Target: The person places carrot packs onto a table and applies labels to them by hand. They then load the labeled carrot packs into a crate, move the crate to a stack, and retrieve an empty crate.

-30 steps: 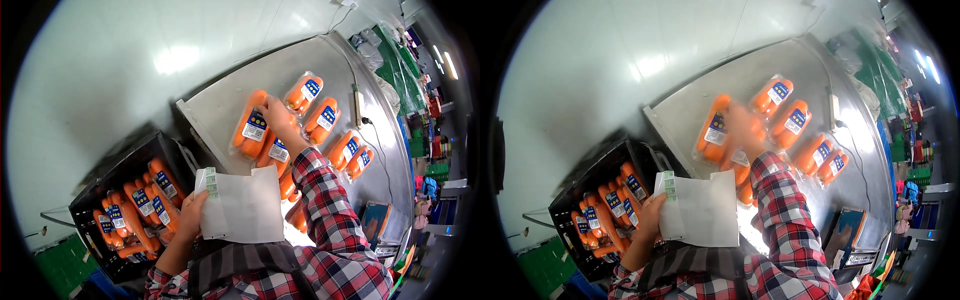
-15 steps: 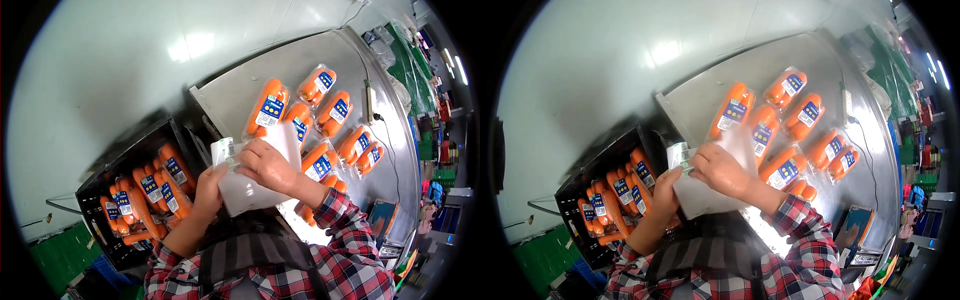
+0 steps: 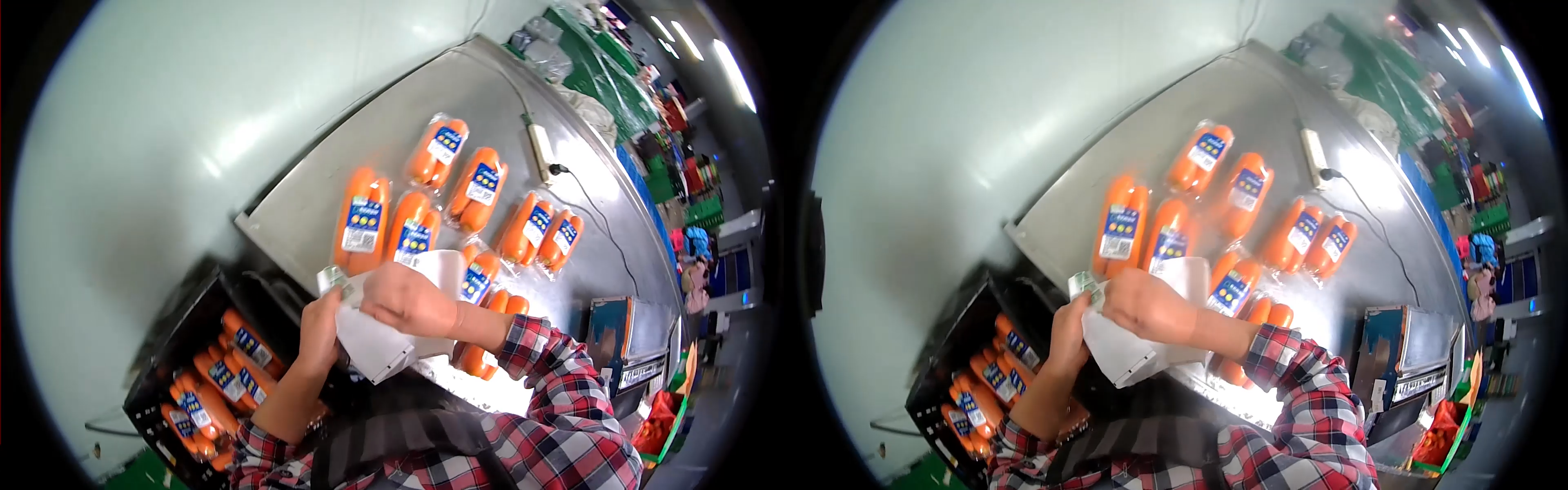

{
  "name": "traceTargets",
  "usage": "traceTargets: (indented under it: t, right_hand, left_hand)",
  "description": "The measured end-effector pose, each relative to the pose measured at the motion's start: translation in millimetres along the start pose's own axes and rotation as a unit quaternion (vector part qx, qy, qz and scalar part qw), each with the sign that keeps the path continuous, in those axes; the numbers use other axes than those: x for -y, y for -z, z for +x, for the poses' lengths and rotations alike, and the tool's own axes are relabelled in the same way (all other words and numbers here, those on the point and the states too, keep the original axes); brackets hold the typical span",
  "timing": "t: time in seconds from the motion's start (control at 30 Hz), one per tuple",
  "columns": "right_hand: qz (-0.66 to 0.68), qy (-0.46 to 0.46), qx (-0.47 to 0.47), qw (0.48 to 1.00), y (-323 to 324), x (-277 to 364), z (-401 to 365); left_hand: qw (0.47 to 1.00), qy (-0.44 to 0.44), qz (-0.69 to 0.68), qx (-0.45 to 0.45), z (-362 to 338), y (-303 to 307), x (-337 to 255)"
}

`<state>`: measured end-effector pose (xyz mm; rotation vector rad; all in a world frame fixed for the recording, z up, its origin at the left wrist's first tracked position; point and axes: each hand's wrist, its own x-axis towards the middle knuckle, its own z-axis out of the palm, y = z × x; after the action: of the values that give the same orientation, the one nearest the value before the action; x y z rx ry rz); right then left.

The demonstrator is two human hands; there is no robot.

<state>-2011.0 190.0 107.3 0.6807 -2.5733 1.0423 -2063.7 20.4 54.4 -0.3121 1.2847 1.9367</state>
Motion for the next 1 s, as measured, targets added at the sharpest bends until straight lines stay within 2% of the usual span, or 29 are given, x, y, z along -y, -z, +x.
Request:
traceTargets:
  t: [0.03,0.07,0.1,0.13,0.27,0.33,0.43,0.53,0.57,0.67,0.73,0.8,0.83,0.87,0.9,0.93,1.0]
  right_hand:
    - [0.044,-0.070,-0.068,0.994,8.9,-10.7,-1.2]
    - [0.149,-0.238,-0.127,0.951,24.4,-21.1,3.2]
    - [0.132,-0.381,-0.169,0.899,36.6,-56.8,2.2]
    - [0.162,-0.462,-0.245,0.837,47.8,-101.6,-1.9]
    - [0.072,-0.489,-0.330,0.804,96.6,-252.2,-24.6]
    - [0.019,-0.513,-0.326,0.794,112.4,-289.1,-16.7]
    - [-0.039,-0.545,-0.345,0.763,117.8,-320.8,3.2]
    - [-0.109,-0.552,-0.281,0.778,113.0,-336.3,9.9]
    - [-0.196,-0.573,-0.249,0.755,108.5,-327.8,15.2]
    - [-0.313,-0.550,-0.214,0.744,107.8,-303.2,19.1]
    - [-0.256,-0.509,-0.375,0.731,103.2,-325.2,-2.2]
    - [-0.174,-0.406,-0.332,0.833,103.5,-289.0,0.0]
    - [-0.094,-0.352,-0.299,0.882,98.6,-246.5,10.9]
    - [-0.032,-0.314,-0.256,0.914,90.8,-199.9,20.3]
    - [0.032,-0.369,-0.168,0.913,89.7,-127.2,36.8]
    - [0.145,-0.309,-0.114,0.933,77.5,-106.8,23.0]
    - [0.073,-0.127,-0.036,0.989,54.0,-56.1,15.6]
  left_hand:
    - [1.000,-0.003,-0.002,0.008,2.4,-5.2,-1.1]
    - [1.000,-0.006,-0.004,0.014,4.6,-9.6,-2.3]
    - [0.999,0.015,0.030,0.030,6.7,-6.8,-2.0]
    - [0.998,0.028,0.053,0.036,5.3,-8.3,-2.0]
    - [0.995,0.039,0.088,0.024,3.8,-12.6,0.5]
    - [0.995,0.041,0.088,0.018,4.3,-17.5,-1.9]
    - [0.994,0.071,0.085,0.004,4.6,-18.5,-6.8]
    - [0.993,0.090,0.074,0.001,5.0,-25.2,-9.7]
    - [0.994,0.085,0.075,0.006,4.9,-27.7,-10.5]
    - [0.993,0.083,0.076,0.019,5.6,-33.0,-13.4]
    - [0.994,0.087,0.066,0.016,9.3,-30.5,-12.5]
    - [0.995,0.076,0.051,0.036,7.9,-33.4,-16.4]
    - [0.996,0.070,0.038,0.039,8.7,-34.5,-16.2]
    - [0.997,0.062,0.027,0.045,7.8,-34.1,-14.8]
    - [0.997,0.063,0.025,0.039,7.8,-33.3,-13.0]
    - [0.997,0.063,0.022,0.037,8.1,-33.6,-10.7]
    - [0.997,0.052,0.013,0.050,3.1,-30.5,-8.4]
